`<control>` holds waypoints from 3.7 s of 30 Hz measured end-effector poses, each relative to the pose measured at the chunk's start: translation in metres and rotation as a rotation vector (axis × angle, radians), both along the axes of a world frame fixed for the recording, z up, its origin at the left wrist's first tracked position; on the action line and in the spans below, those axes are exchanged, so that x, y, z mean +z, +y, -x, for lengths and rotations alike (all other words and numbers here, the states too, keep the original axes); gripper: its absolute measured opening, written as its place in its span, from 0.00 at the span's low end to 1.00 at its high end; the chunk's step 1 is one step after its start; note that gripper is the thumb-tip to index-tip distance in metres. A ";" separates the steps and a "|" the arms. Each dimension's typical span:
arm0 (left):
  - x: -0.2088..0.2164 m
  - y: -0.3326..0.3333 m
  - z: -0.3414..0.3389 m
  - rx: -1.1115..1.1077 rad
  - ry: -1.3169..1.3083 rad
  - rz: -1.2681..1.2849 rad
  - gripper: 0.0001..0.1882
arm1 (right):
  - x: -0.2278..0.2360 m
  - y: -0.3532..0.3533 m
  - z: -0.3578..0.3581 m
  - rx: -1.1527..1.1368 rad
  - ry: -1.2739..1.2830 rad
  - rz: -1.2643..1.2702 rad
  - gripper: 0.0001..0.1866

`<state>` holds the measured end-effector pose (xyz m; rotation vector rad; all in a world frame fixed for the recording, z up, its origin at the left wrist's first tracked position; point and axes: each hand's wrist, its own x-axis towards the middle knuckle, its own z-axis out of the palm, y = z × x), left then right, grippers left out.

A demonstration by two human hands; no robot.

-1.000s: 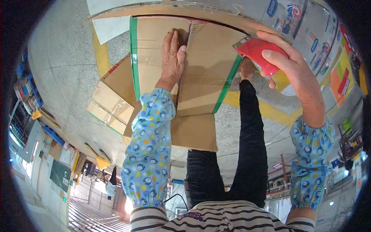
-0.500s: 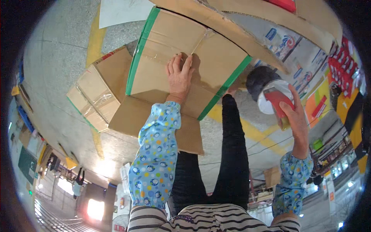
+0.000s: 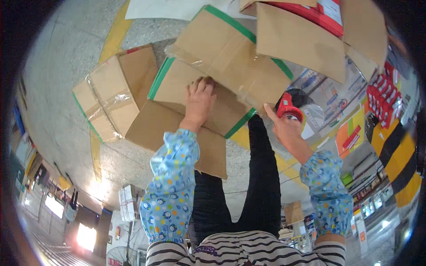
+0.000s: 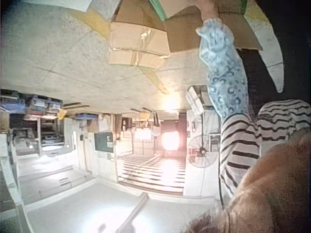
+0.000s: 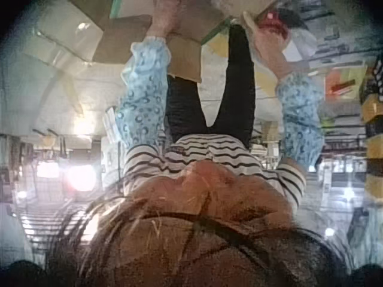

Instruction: The person packs red packaged items into cardboard boxes and seals the boxes with packing tape using a tape dispenser.

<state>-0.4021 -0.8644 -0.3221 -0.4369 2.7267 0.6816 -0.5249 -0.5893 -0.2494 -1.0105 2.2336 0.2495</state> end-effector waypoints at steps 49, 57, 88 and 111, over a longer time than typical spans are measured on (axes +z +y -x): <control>-0.050 0.015 0.009 0.032 0.159 0.160 0.37 | 0.091 -0.031 0.031 -1.408 -0.574 0.372 0.24; -0.040 0.007 0.013 0.413 0.401 -0.296 0.19 | 0.107 -0.122 0.052 -1.128 -0.788 0.488 0.22; 0.017 0.001 -0.002 1.130 -0.332 -2.298 0.09 | 0.151 -0.179 0.031 -1.068 -1.036 0.407 0.29; 0.031 -0.023 0.019 0.892 0.070 -1.413 0.13 | 0.154 -0.175 0.037 -1.085 -1.063 0.345 0.34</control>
